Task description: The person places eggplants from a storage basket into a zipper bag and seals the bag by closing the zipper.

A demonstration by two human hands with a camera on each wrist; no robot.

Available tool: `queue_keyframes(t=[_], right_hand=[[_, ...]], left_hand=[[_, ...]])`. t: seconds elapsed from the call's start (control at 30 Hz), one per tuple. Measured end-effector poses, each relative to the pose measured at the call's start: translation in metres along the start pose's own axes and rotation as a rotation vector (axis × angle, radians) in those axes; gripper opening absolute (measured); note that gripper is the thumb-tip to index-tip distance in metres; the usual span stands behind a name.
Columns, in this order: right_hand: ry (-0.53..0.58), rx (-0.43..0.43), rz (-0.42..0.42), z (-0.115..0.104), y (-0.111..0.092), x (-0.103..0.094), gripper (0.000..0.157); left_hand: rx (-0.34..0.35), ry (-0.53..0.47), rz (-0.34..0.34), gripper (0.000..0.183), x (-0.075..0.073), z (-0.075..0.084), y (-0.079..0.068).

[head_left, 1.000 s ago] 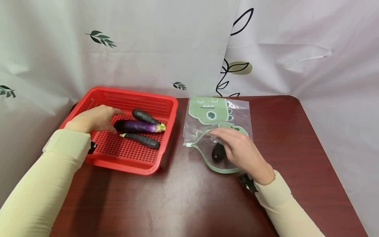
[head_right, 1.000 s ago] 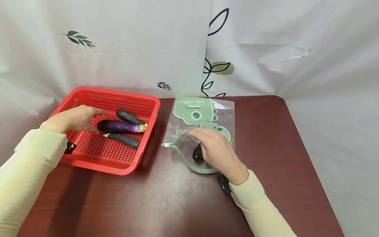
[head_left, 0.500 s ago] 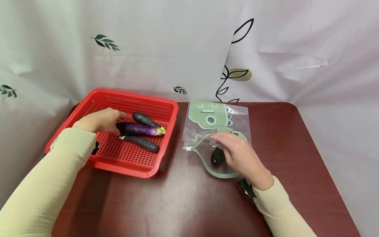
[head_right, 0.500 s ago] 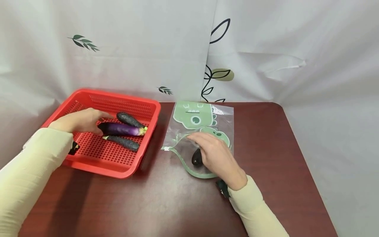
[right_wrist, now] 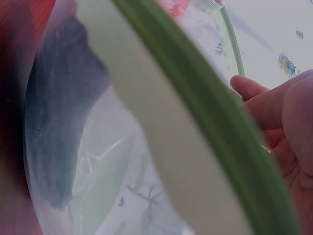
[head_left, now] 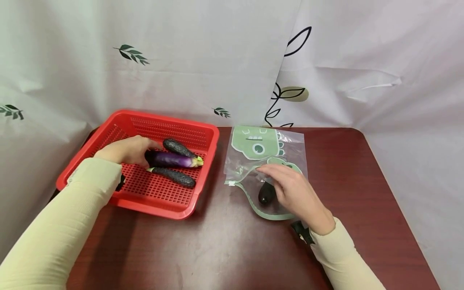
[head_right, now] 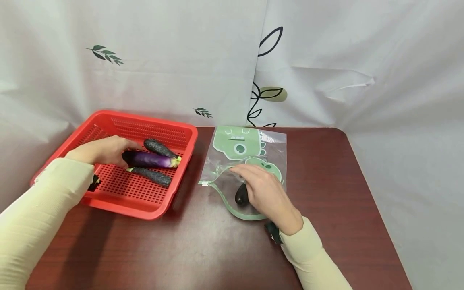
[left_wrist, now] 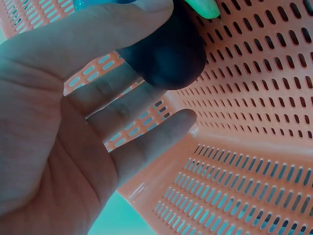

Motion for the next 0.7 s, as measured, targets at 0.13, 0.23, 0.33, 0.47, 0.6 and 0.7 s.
queue_keyframes(t=[0.13,0.23,0.33,0.47,0.6,0.7], right_hand=[[-0.005,-0.004,0.005,-0.0004,0.0002,0.0003,0.042],[-0.005,-0.007,0.007,-0.0005,0.0000,0.0006,0.042],[-0.002,-0.006,0.008,-0.0005,-0.0004,0.0006,0.043],[-0.001,-0.001,0.010,-0.0002,-0.0008,0.0001,0.043],[-0.001,0.002,0.010,0.0005,-0.0010,0.0002,0.042],[0.000,0.002,0.008,0.0010,-0.0007,0.0007,0.042]], left_hand=[[-0.012,0.007,-0.003,0.067,0.0023,-0.0020,0.0016],[-0.018,0.011,-0.008,0.067,0.0036,-0.0030,0.0030],[-0.012,0.020,-0.010,0.067,0.0045,-0.0030,0.0046],[0.008,0.033,-0.001,0.063,0.0053,-0.0027,0.0069],[0.009,0.034,0.000,0.060,0.0067,-0.0033,0.0089],[0.003,0.035,-0.003,0.059,0.0075,-0.0039,0.0092]])
Point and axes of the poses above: each hand's wrist, its own y-axis towards the middle knuckle, its own x-axis out of the palm, z = x × y, the point moved 6 cm from there along y, towards the middle knuckle, and after that the axes turned 3 degrees about -z, right-handed, at the moved point
